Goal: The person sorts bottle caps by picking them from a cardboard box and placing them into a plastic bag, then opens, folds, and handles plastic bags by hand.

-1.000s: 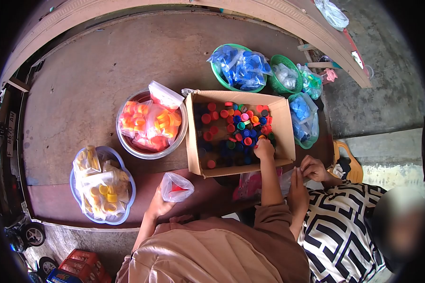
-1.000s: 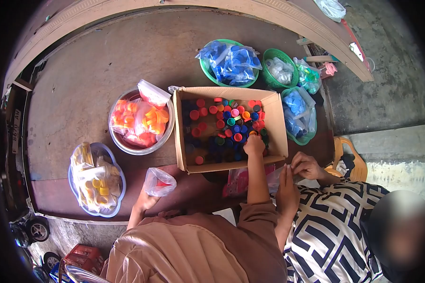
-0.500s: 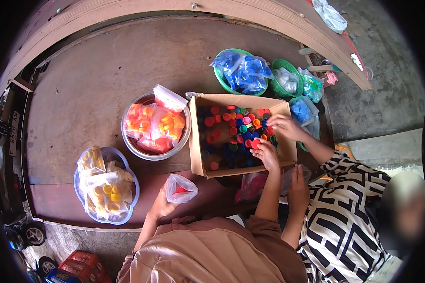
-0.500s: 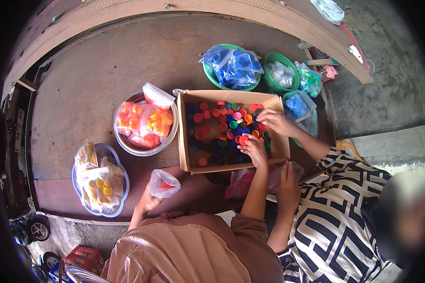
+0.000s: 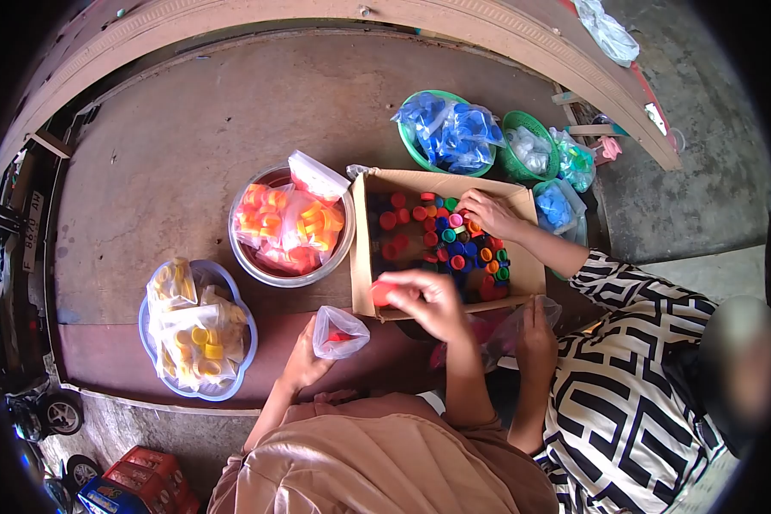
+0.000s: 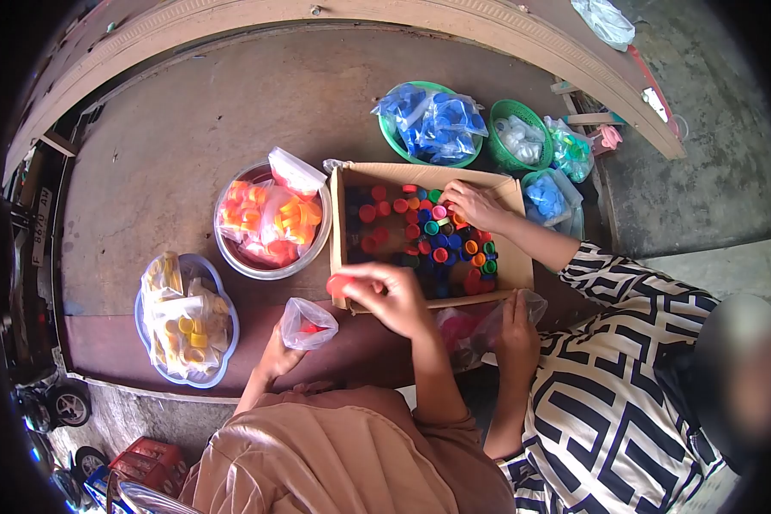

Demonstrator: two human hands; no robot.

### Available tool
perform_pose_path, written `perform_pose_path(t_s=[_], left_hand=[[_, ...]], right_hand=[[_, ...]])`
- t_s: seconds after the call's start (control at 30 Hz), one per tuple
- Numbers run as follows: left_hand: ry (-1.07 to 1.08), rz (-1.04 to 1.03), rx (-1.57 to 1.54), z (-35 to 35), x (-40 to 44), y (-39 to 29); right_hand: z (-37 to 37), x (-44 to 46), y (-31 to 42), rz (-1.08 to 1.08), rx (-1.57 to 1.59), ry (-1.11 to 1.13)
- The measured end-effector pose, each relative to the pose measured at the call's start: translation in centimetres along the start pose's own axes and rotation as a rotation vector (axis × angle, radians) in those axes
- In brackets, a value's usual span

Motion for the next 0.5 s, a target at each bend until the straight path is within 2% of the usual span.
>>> perform_pose_path(t_s=[0.1,0.13,0.17,0.23,0.3,0.33,0.37,0.4,0.43,0.47,0.5], left_hand=[[-0.008,-0.026,-0.034,-0.3,0.2,-0.3],[-0.014,-0.038,-0.057,-0.3,0.2,-0.4],[-0.01,-0.047,-0.044,-0.3,0.2,-0.5],[-0.007,-0.065,-0.016,-0.2,0.1,-0.8],[0.018,-0.047,-0.049,-0.1,0.2,-0.2],[0.026,-0.029,-0.042,0.0,0.1,-0.4],[0.036,-0.011,-0.035,0.1,0.0,-0.4],[0.035,-0.018,-0.034,0.1,-0.1,-0.1],[0.034,-0.026,-0.034,0.1,-0.1,0.3],[0.029,-0.038,-0.034,0.1,0.1,0.5],[0.031,-0.032,-0.029,0.1,0.1,0.2]], right_hand=[[-4.2,0.1,1.4,0.086,-0.348,0.292],[-5.1,-0.3,0.6,0.219,-0.424,0.343],[-5.8,-0.7,0.0,0.162,-0.463,0.432],[-6.2,-1.0,-0.5,0.323,-0.474,0.419],[-4.6,-0.1,-0.5,0.211,-0.267,0.319],[-2.8,0.7,-0.3,0.095,-0.406,0.226],[-0.6,1.5,-1.4,0.174,-0.568,0.127],[1.9,1.9,-3.7,0.037,-0.647,0.017],[4.5,1.8,-6.1,0.103,-0.97,-0.035],[6.8,1.6,-8.6,-0.102,-1.162,0.014],[8.4,1.6,-10.5,-0.196,-1.259,0.093]])
Point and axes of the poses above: each hand's wrist, its own x-axis towards the middle knuckle, its own z-axis out of the back of the hand, y = z × x, the point moved 3 cm from there along x, towards the middle knuckle, and after that the axes turned 13 degrees about z, right-handed, at the moved point
